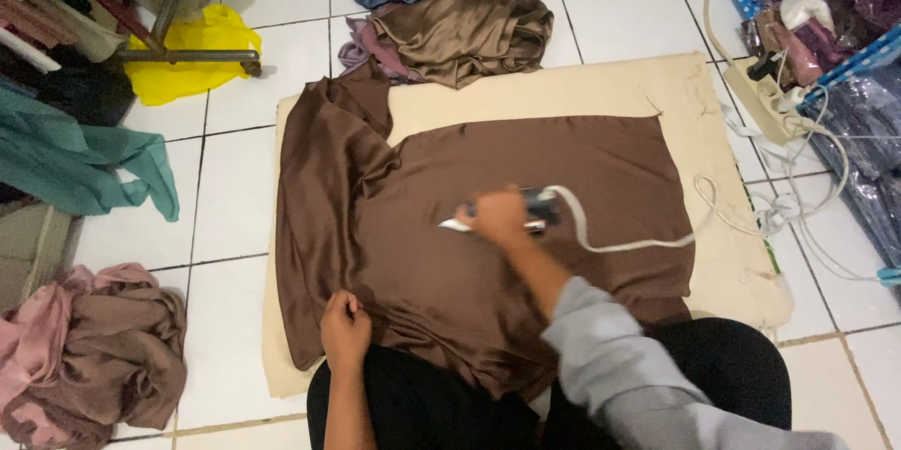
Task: Ironing a brown piece of clothing on a padded surface on the floor.
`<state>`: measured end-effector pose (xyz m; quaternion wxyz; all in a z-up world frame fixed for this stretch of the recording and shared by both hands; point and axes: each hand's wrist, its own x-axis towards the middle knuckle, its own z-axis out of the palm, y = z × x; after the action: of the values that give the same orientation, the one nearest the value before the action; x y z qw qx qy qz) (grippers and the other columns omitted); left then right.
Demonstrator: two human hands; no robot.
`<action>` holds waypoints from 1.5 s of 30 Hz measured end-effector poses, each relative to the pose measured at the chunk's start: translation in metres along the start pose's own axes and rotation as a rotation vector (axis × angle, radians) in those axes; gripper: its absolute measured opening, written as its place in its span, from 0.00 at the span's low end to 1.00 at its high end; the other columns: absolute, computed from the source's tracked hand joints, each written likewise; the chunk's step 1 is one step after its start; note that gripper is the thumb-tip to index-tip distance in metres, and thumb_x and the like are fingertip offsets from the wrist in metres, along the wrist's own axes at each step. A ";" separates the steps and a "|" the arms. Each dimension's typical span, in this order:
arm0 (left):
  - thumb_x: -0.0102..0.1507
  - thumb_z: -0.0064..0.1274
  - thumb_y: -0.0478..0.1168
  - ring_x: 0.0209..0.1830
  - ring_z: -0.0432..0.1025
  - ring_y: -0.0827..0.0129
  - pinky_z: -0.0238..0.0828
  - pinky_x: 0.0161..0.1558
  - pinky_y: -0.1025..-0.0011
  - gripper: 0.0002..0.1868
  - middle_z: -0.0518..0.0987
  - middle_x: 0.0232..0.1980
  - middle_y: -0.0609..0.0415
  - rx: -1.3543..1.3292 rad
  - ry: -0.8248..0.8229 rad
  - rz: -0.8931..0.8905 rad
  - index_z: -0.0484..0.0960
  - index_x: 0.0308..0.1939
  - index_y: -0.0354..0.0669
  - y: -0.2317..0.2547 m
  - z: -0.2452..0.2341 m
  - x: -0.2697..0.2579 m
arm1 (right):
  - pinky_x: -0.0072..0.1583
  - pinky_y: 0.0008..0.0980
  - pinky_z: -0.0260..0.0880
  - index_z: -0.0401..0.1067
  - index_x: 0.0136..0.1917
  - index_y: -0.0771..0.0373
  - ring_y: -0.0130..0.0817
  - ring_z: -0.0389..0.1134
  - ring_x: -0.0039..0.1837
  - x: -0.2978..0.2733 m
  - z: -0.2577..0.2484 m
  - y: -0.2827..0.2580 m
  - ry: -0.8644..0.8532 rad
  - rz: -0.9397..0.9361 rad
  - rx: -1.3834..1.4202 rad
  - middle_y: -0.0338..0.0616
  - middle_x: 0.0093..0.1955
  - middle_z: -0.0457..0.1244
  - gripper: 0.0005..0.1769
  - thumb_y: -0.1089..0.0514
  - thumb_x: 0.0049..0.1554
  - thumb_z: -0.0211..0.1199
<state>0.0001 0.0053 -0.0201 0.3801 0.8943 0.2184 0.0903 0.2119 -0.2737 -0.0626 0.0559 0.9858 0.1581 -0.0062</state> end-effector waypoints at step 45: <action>0.57 0.47 0.28 0.27 0.68 0.58 0.68 0.37 0.64 0.05 0.74 0.33 0.52 0.144 -0.026 -0.017 0.68 0.31 0.40 -0.008 0.010 0.002 | 0.47 0.38 0.63 0.78 0.35 0.52 0.38 0.64 0.29 0.029 0.007 0.113 0.417 0.127 -0.063 0.39 0.28 0.67 0.24 0.33 0.53 0.57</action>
<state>0.0026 0.0048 -0.0327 0.3182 0.9185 0.2270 0.0594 0.2745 -0.3724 -0.0577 0.0531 0.9716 0.1040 0.2060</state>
